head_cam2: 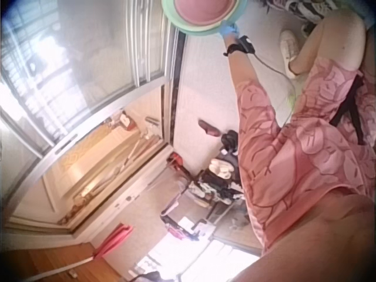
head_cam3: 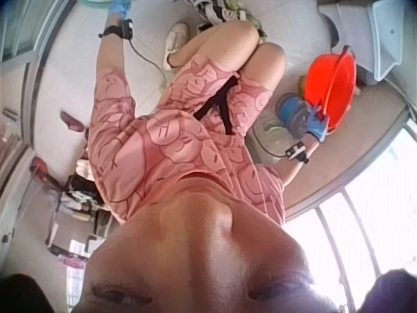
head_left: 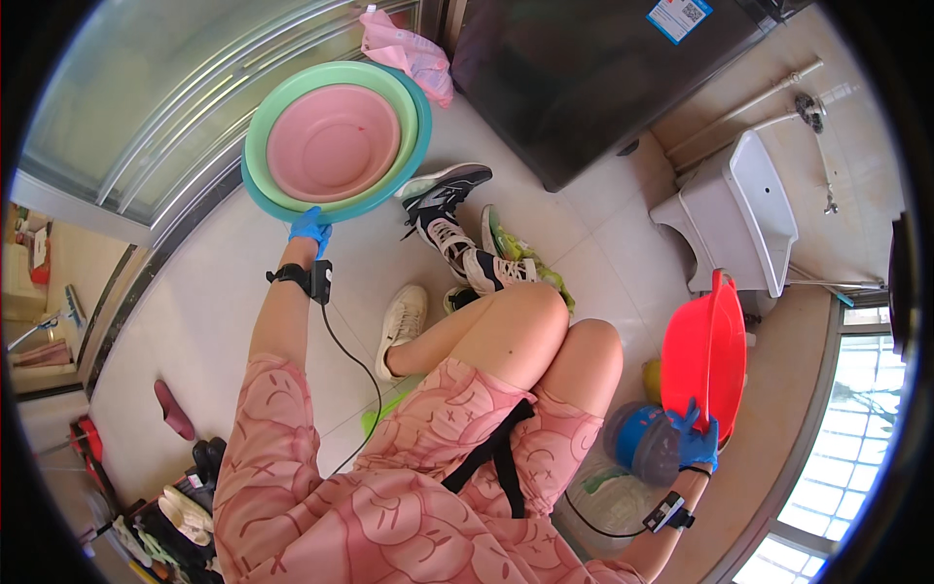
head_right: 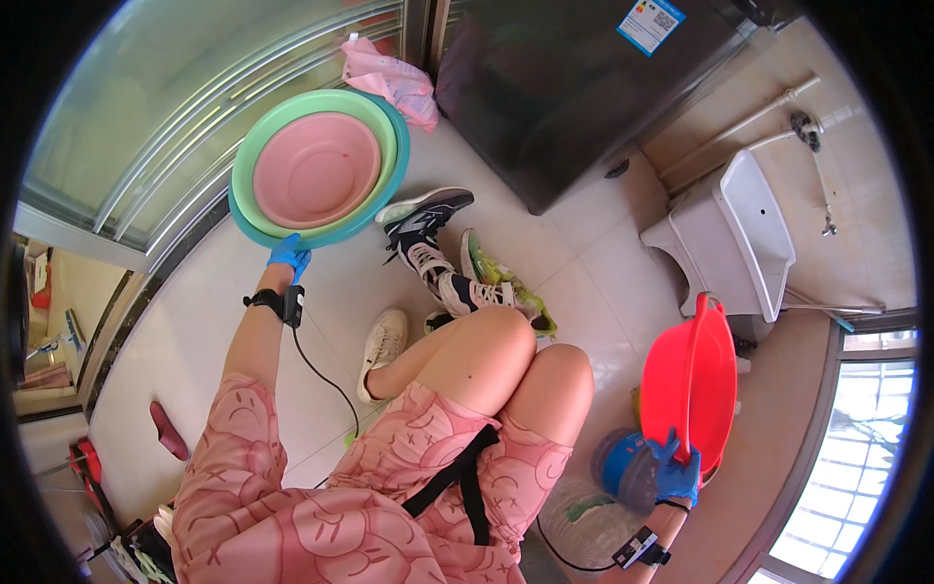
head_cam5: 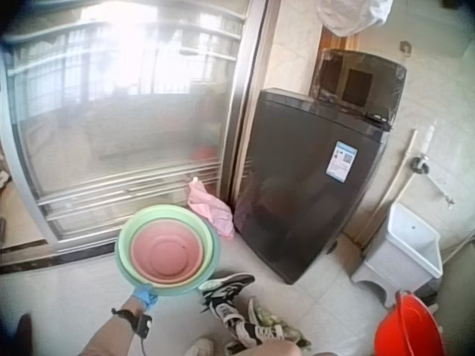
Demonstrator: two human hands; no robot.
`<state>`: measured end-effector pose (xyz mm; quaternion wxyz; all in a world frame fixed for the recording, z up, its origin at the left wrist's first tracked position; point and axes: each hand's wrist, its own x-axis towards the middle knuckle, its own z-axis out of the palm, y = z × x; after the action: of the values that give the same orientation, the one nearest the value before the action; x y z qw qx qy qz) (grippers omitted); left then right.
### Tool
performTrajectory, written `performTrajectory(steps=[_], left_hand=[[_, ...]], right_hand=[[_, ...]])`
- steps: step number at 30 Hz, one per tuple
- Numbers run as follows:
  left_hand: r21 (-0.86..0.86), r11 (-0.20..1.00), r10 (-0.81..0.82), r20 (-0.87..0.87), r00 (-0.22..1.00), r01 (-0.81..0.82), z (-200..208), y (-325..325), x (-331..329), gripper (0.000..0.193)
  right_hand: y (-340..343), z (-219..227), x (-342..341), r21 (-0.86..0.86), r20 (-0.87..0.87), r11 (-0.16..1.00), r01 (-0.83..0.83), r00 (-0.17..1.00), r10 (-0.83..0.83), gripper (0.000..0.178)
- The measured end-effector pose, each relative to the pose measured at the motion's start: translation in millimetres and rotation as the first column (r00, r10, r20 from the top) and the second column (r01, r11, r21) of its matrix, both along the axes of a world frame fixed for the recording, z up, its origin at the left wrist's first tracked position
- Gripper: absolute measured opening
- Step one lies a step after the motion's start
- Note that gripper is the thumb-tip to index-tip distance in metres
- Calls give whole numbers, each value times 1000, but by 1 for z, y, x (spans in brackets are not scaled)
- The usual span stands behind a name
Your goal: Cleaning a pair of shoes using a brush and water in a basin.
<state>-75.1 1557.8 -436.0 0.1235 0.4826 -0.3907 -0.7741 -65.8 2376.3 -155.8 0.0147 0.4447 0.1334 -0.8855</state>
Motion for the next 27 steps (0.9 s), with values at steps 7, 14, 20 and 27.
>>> performTrajectory(steps=[7, 14, 20, 27], left_hand=[[-47, 998, 49, 260, 964, -38, 40, 26, 33, 27], [-153, 980, 170, 309, 936, -128, 6, 25, 165, 20], [403, 915, -146, 261, 954, 30, 52, 86, 229, 36], [-724, 652, 459, 615, 642, 227, 74, -14, 220, 90]], right_hand=[[-3, -7, 8, 48, 7, 996, -76, 997, 76, 57], [-2, -17, 6, 193, -71, 966, -172, 980, 188, 61], [-33, -13, -26, 67, -57, 982, -178, 982, 181, 65], [-55, -13, -49, -13, -93, 977, -212, 973, 210, 64]])
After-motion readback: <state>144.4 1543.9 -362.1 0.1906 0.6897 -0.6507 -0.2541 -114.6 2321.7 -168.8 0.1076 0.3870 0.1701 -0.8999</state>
